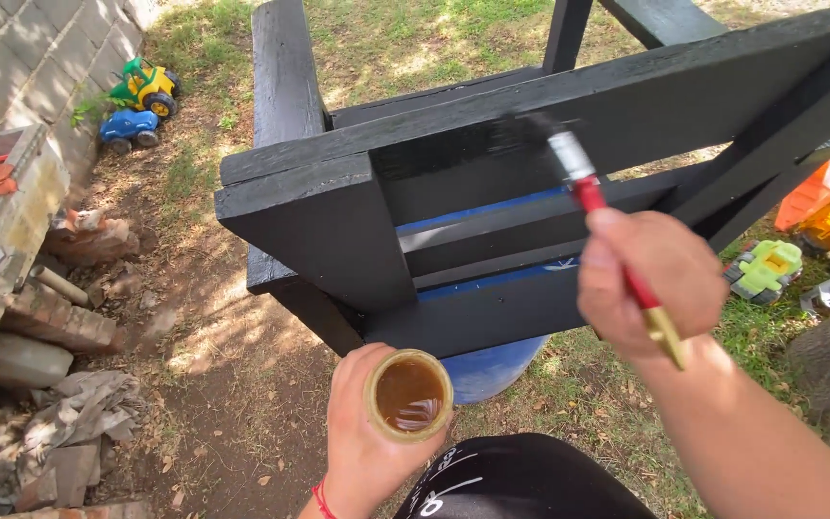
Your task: Painting a wooden chair structure with black paint using a handheld brush.
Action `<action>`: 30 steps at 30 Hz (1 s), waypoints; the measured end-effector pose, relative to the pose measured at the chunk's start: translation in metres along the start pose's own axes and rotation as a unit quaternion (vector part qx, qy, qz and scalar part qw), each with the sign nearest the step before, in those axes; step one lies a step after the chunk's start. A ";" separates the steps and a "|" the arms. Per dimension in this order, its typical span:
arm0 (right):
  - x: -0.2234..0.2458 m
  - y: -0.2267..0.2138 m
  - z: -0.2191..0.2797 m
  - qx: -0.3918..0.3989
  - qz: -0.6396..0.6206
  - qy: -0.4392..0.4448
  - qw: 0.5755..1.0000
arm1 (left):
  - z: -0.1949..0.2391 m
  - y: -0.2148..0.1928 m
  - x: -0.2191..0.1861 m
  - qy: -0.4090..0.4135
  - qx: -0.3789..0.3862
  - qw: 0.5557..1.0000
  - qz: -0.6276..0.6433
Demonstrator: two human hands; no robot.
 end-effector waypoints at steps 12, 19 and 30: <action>-0.002 -0.021 0.017 -0.066 0.047 -0.019 0.997 | 0.017 -0.012 0.020 -0.031 0.003 0.999 0.034; 0.065 0.024 -0.021 0.099 -0.256 0.021 0.961 | 0.034 -0.025 0.028 -0.035 -0.039 0.998 0.036; -0.013 -0.031 0.007 -0.088 0.113 0.093 0.985 | 0.053 -0.036 0.076 -0.022 -0.033 0.999 0.007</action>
Point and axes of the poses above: each hand's wrist, its own z-axis away from the middle knuckle, its own y-axis out of the palm, x = y × z, the point moved 3 cm from there along -z, towards the middle knuckle, and after that the axes turned 2 degrees about x, right-handed, at the moved point
